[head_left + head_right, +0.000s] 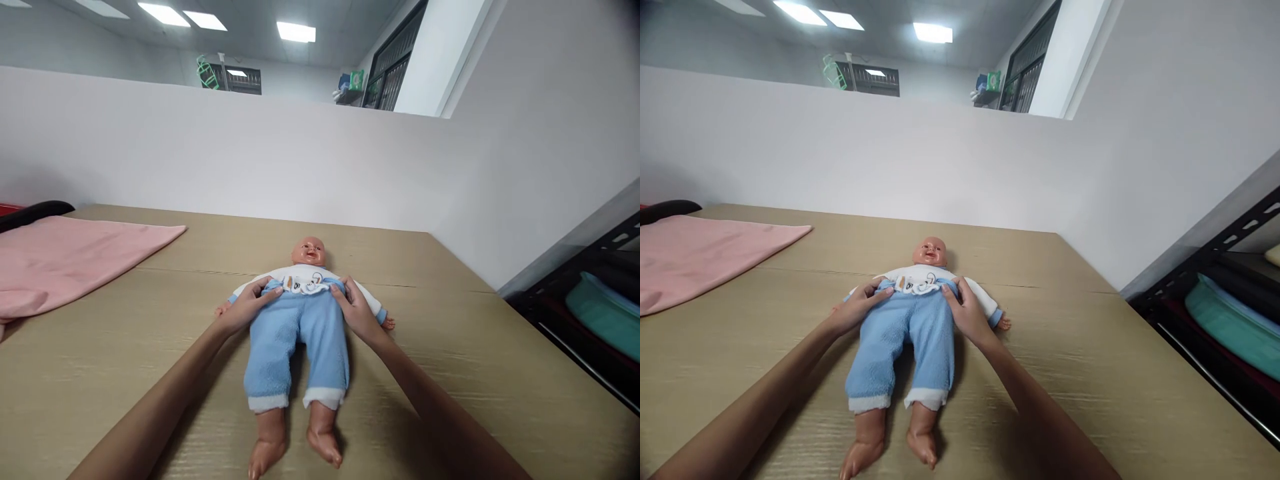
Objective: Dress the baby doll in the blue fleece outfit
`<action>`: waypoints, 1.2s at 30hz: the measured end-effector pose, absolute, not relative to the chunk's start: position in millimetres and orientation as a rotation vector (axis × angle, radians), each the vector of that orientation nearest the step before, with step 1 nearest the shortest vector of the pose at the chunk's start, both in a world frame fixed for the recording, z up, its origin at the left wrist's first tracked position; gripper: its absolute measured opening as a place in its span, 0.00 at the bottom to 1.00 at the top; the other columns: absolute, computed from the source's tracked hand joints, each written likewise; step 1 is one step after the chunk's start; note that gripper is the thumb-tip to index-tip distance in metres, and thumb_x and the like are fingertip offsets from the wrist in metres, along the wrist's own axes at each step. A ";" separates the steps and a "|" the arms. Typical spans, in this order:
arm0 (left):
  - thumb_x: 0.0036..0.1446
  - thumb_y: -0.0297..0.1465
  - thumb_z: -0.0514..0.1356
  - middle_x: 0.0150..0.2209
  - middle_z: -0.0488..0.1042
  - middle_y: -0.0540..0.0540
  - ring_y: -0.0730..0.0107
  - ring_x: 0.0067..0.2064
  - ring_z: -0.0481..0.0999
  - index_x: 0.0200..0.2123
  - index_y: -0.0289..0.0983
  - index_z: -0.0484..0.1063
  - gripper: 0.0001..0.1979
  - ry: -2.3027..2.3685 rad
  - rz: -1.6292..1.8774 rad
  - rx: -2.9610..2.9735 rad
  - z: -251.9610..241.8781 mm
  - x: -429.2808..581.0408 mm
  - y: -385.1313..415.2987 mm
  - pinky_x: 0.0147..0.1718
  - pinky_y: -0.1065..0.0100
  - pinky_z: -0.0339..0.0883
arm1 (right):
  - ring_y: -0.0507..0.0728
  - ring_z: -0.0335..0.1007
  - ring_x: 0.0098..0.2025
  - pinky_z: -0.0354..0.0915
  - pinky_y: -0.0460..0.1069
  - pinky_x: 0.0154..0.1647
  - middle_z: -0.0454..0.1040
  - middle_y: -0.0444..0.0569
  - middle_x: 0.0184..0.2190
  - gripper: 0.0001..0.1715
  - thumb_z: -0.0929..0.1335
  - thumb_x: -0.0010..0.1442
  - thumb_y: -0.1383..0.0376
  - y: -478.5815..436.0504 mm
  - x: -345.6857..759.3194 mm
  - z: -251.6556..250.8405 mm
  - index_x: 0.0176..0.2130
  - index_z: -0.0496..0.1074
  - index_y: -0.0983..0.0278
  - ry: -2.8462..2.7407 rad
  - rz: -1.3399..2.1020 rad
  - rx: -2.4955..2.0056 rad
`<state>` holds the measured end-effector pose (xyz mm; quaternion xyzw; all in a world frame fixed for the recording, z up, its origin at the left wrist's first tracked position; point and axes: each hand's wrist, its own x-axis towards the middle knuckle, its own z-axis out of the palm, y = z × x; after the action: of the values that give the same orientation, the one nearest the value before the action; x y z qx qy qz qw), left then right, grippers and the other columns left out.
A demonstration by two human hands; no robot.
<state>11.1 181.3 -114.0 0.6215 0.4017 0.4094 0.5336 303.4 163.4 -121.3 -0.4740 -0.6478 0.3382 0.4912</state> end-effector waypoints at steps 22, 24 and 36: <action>0.56 0.37 0.67 0.60 0.80 0.40 0.47 0.63 0.74 0.55 0.37 0.77 0.23 0.936 1.044 1.114 -146.9 8.1 177.8 0.66 0.53 0.62 | 0.67 0.72 0.64 0.64 0.62 0.71 0.80 0.53 0.58 0.40 0.71 0.58 0.32 160.3 311.6 -175.4 0.54 0.78 0.56 -1.161 1.127 -1.213; 0.55 0.35 0.68 0.58 0.80 0.40 0.48 0.62 0.75 0.54 0.36 0.77 0.23 0.842 1.088 0.977 -149.2 16.5 178.9 0.64 0.55 0.64 | 0.66 0.73 0.63 0.65 0.60 0.71 0.81 0.52 0.56 0.39 0.73 0.57 0.33 161.0 308.5 -173.3 0.53 0.79 0.56 -1.117 1.140 -1.198; 0.62 0.47 0.71 0.41 0.80 0.48 0.64 0.42 0.76 0.44 0.39 0.80 0.18 0.805 1.251 1.030 -168.7 13.4 193.6 0.46 0.67 0.68 | 0.63 0.78 0.51 0.71 0.59 0.62 0.83 0.49 0.43 0.30 0.73 0.56 0.38 170.5 316.2 -167.7 0.40 0.78 0.60 -1.043 0.913 -1.161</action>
<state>13.4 193.6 -168.7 0.4474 0.3498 0.5436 0.6180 316.2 170.5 -167.7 -0.5044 -0.4533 0.3969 0.6185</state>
